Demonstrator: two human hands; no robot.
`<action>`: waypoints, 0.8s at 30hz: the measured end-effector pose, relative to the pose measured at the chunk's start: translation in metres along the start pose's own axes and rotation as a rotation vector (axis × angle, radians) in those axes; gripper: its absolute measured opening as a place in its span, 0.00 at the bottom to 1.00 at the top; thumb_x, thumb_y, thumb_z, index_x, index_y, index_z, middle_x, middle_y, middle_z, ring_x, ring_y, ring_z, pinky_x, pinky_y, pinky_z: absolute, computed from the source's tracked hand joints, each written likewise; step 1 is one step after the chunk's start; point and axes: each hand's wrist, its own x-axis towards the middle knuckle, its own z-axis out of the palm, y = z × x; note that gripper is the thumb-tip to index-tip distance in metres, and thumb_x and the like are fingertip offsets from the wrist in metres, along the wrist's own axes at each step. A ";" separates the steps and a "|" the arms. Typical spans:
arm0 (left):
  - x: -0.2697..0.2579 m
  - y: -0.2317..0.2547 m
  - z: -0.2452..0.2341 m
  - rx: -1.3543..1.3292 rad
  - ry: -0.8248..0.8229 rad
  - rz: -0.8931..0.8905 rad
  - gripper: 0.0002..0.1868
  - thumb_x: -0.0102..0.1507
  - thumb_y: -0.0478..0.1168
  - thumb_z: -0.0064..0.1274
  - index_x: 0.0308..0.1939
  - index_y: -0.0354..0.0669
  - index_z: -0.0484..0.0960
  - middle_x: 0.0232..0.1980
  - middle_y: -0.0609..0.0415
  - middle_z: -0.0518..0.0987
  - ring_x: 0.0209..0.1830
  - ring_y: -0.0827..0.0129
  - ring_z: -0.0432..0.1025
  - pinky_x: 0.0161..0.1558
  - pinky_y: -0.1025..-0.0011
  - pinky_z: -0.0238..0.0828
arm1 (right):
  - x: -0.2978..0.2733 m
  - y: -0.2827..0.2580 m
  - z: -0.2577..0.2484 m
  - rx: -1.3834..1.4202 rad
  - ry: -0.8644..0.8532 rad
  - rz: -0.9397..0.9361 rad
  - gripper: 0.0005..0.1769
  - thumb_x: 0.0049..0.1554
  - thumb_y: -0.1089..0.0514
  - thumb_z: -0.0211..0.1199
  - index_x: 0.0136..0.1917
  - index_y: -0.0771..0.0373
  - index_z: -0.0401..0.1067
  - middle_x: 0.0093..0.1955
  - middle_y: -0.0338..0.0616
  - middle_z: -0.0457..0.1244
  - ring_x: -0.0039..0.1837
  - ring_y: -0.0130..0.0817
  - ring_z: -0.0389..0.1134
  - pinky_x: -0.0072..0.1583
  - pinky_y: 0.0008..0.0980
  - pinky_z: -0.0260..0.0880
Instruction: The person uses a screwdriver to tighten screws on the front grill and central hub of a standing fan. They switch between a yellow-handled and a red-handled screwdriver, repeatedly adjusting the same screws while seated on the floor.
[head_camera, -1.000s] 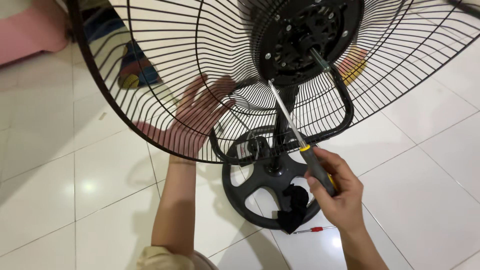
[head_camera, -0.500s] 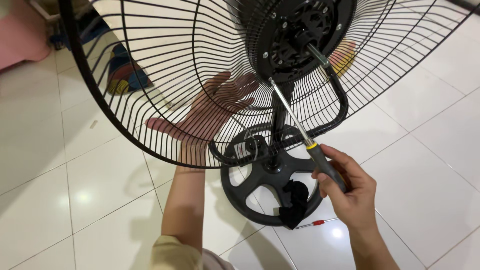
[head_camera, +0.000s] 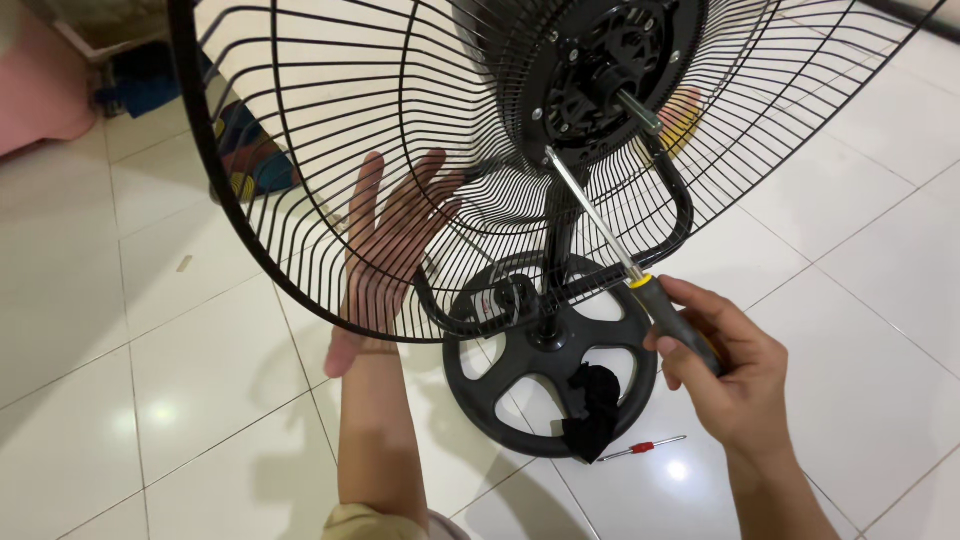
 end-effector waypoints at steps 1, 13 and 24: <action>-0.001 0.000 -0.001 -0.001 -0.001 0.000 0.72 0.54 0.85 0.43 0.81 0.32 0.40 0.82 0.23 0.48 0.85 0.38 0.46 0.83 0.42 0.44 | 0.000 -0.002 0.001 -0.003 -0.003 -0.010 0.27 0.55 0.73 0.59 0.68 0.73 0.69 0.40 0.46 0.69 0.34 0.20 0.61 0.36 0.21 0.61; -0.009 -0.002 -0.006 -0.008 0.018 0.019 0.71 0.54 0.85 0.42 0.81 0.31 0.41 0.81 0.23 0.48 0.85 0.38 0.46 0.83 0.43 0.44 | 0.000 -0.008 -0.009 -0.089 0.024 0.032 0.24 0.56 0.72 0.59 0.66 0.70 0.72 0.38 0.41 0.68 0.32 0.17 0.56 0.34 0.19 0.55; -0.014 -0.005 -0.005 -0.004 0.022 0.020 0.71 0.55 0.84 0.41 0.81 0.31 0.42 0.81 0.24 0.49 0.85 0.39 0.47 0.83 0.44 0.45 | 0.001 -0.006 -0.012 -0.098 -0.008 0.059 0.25 0.56 0.71 0.60 0.67 0.68 0.73 0.38 0.37 0.67 0.32 0.15 0.56 0.34 0.18 0.54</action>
